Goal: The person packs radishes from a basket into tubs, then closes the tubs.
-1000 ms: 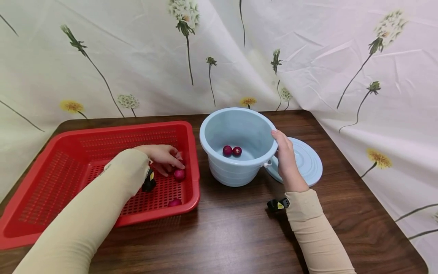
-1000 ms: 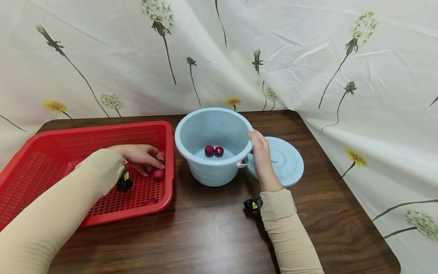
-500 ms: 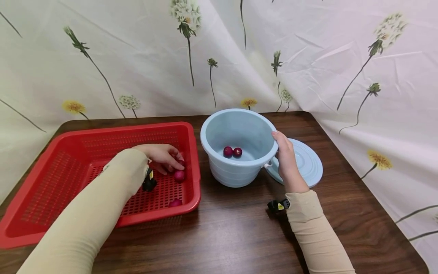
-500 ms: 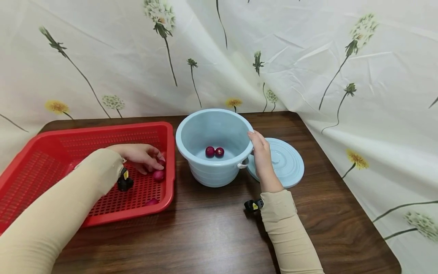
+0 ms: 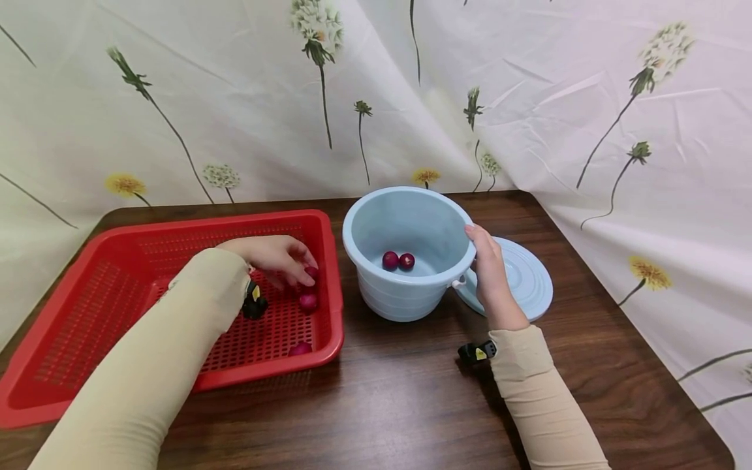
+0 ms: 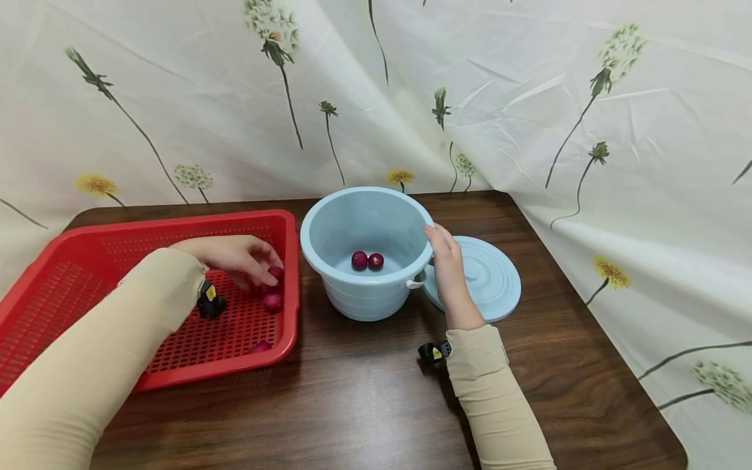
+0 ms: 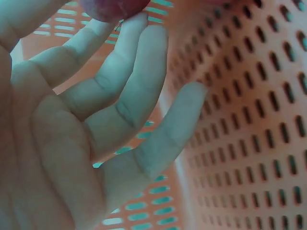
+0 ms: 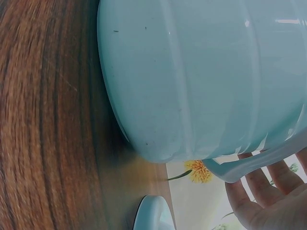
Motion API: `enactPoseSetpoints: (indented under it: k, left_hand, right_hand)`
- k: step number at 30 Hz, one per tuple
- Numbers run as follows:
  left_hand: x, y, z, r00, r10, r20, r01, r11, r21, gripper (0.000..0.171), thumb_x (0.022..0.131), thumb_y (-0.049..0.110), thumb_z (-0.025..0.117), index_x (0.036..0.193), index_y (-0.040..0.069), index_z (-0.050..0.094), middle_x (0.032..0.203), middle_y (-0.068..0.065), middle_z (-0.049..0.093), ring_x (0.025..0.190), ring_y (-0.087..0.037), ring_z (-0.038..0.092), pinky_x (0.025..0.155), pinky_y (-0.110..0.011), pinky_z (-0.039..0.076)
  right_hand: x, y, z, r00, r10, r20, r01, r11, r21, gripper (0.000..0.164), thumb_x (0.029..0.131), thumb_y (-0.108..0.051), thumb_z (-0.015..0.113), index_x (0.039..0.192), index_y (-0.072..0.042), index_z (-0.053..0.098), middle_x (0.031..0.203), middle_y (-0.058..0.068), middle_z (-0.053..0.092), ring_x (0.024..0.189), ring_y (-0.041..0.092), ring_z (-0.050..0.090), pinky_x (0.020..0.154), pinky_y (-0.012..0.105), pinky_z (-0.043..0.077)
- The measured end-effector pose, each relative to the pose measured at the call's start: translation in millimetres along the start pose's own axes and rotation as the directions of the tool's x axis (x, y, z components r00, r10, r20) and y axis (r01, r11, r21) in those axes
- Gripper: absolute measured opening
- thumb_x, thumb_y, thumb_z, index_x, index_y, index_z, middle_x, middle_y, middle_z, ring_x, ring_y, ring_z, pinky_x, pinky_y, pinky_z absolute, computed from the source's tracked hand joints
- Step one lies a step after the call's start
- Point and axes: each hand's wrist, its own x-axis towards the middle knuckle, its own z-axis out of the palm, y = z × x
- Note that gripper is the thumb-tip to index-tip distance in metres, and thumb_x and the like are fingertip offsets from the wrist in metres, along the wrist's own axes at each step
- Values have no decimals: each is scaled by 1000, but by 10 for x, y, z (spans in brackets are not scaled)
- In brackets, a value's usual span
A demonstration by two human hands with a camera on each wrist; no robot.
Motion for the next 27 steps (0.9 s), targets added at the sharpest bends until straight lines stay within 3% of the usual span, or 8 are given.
enactPoseSetpoints:
  k: [9, 16, 27]
  left_hand:
    - [-143, 177, -98, 996, 85, -14, -85, 996, -5, 47, 89, 28, 73, 125, 3, 58, 90, -8, 64, 85, -23, 61, 86, -39, 58]
    - [-221, 295, -111, 990, 128, -66, -130, 991, -34, 46, 88, 25, 75, 124, 2, 58, 91, -9, 65, 87, -23, 65, 83, -37, 58]
    - [-250, 525, -75, 958, 255, -130, -257, 966, 2, 42, 91, 25, 72, 125, 4, 60, 98, -11, 61, 88, -20, 69, 84, -39, 60]
  right_hand:
    - [4, 10, 0, 1000, 1, 2, -1, 1000, 3, 53, 101, -37, 40, 144, -6, 48, 139, 13, 51, 115, 13, 51, 107, 42, 40]
    - [-2, 3, 2, 1000, 2, 2, -2, 1000, 6, 54, 100, -36, 40, 144, -5, 47, 141, 13, 50, 117, 14, 50, 109, 43, 39]
    - [-3, 6, 0, 1000, 3, 3, -3, 1000, 3, 54, 100, -36, 40, 143, -5, 47, 138, 13, 51, 114, 12, 51, 107, 41, 40]
